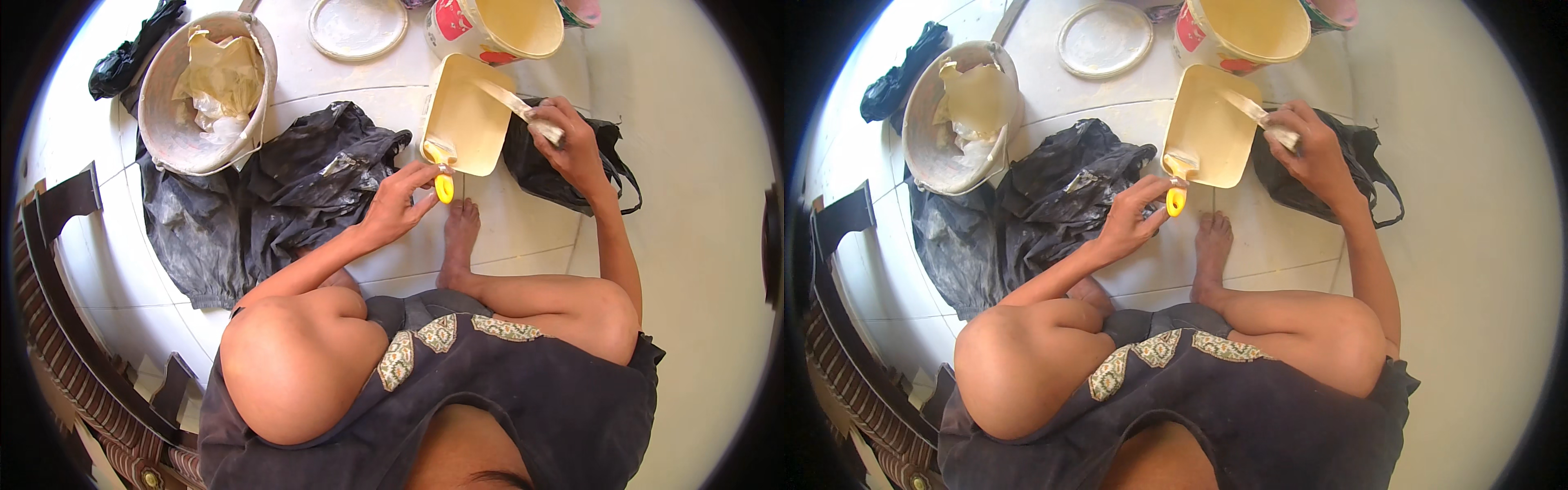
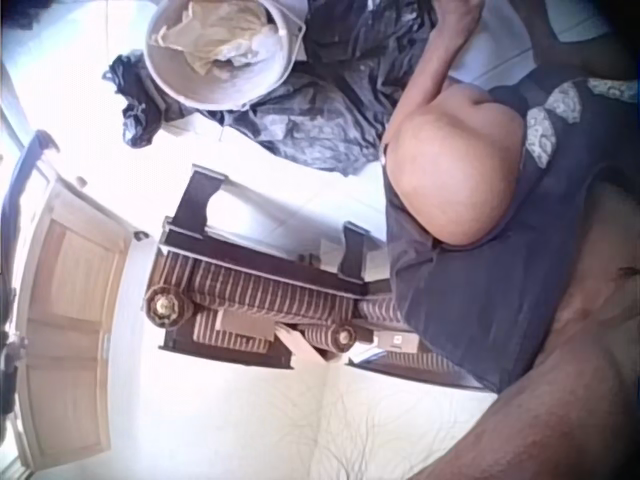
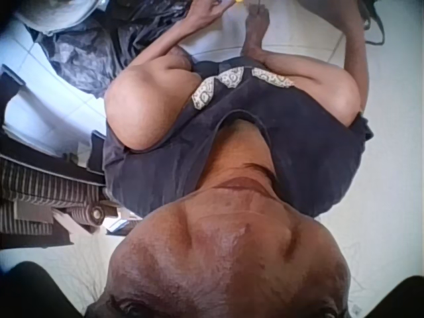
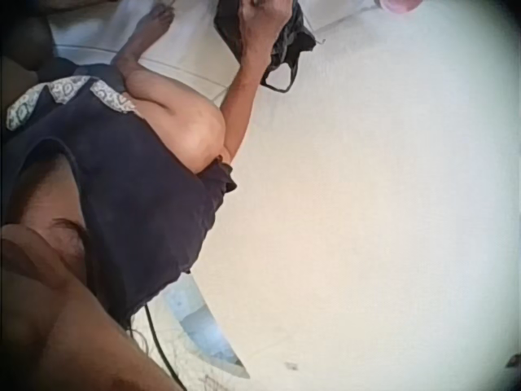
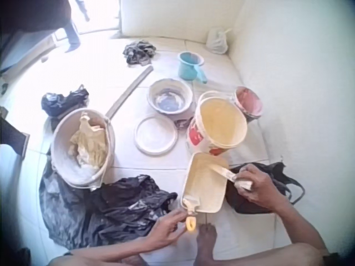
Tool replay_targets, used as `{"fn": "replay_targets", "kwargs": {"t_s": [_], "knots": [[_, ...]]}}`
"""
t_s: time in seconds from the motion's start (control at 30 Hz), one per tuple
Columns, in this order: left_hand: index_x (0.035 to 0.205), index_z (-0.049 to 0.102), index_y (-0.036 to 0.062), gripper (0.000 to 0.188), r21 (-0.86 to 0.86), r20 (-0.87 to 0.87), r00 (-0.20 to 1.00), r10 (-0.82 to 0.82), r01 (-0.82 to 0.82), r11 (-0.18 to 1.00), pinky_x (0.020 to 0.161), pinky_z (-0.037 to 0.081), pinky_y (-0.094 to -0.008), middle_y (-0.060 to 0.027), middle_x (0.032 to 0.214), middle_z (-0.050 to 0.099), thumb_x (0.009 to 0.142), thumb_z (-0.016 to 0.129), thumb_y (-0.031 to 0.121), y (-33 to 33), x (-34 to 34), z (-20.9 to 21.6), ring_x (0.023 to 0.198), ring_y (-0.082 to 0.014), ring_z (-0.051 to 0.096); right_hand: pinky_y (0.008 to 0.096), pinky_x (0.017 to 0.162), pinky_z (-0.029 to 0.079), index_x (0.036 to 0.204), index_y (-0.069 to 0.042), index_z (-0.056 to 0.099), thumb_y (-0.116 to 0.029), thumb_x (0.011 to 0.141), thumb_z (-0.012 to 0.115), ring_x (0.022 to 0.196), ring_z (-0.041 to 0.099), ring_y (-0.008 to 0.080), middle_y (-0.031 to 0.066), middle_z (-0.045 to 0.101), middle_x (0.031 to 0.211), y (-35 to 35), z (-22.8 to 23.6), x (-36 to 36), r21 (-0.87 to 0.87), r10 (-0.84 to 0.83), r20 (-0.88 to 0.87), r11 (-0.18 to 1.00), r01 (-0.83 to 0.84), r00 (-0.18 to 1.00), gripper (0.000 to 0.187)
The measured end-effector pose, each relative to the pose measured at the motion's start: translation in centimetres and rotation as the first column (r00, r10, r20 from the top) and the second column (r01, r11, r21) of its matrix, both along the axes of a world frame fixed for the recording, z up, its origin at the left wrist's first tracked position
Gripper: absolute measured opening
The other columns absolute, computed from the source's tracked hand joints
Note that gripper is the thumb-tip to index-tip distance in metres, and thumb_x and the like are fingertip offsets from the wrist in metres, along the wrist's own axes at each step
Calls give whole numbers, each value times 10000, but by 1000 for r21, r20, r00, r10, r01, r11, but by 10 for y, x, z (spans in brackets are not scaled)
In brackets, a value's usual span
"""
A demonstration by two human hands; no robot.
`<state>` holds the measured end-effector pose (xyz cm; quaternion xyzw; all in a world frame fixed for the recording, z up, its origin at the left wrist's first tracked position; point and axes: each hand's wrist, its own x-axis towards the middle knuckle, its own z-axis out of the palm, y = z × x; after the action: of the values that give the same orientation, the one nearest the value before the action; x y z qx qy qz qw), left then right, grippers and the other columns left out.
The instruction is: The person prepares a mixture of paint and putty by stirring contents in a bucket, transferring white material from a bag into a container, and mixing it with a brush.
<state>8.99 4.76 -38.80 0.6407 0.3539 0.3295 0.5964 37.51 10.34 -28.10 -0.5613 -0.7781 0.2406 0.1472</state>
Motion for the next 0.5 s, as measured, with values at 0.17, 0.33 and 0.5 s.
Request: {"fn": "replay_targets", "kwargs": {"t_s": [0.17, 0.33, 0.5], "knots": [[1205, 614, 30, 381, -17, -12, 999, 35, -35, 999, 815, 503, -337, -145, 1014, 633, 826, 631, -10, 3, -4, 4, 924, -298, 654, 355, 703, 505, 939, -42, 621, -39, 749, 707, 781, 594, 282, 104, 565, 916, -24, 5, -1, -55, 39, 47, 998, -36, 998, 208], [1213, 604, 39, 393, 58, -7, 1000, 19, -19, 998, 796, 500, -353, -151, 1018, 629, 824, 638, 2, 2, 2, 4, 906, -320, 644, 343, 675, 513, 956, -65, 645, -42, 727, 714, 771, 607, 261, 85, 586, 924, -25, 6, -18, -26, 77, -15, 997, -77, 997, 241], [1217, 602, 50, 393, 92, 11, 1000, 21, -22, 996, 776, 497, -362, -148, 1010, 620, 827, 634, 7, 0, 6, 3, 893, -327, 637, 354, 739, 514, 1001, -50, 649, -56, 782, 732, 845, 612, 285, 103, 594, 964, -8, -15, -16, 27, 11, -48, 1000, -10, 999, 235]]}}
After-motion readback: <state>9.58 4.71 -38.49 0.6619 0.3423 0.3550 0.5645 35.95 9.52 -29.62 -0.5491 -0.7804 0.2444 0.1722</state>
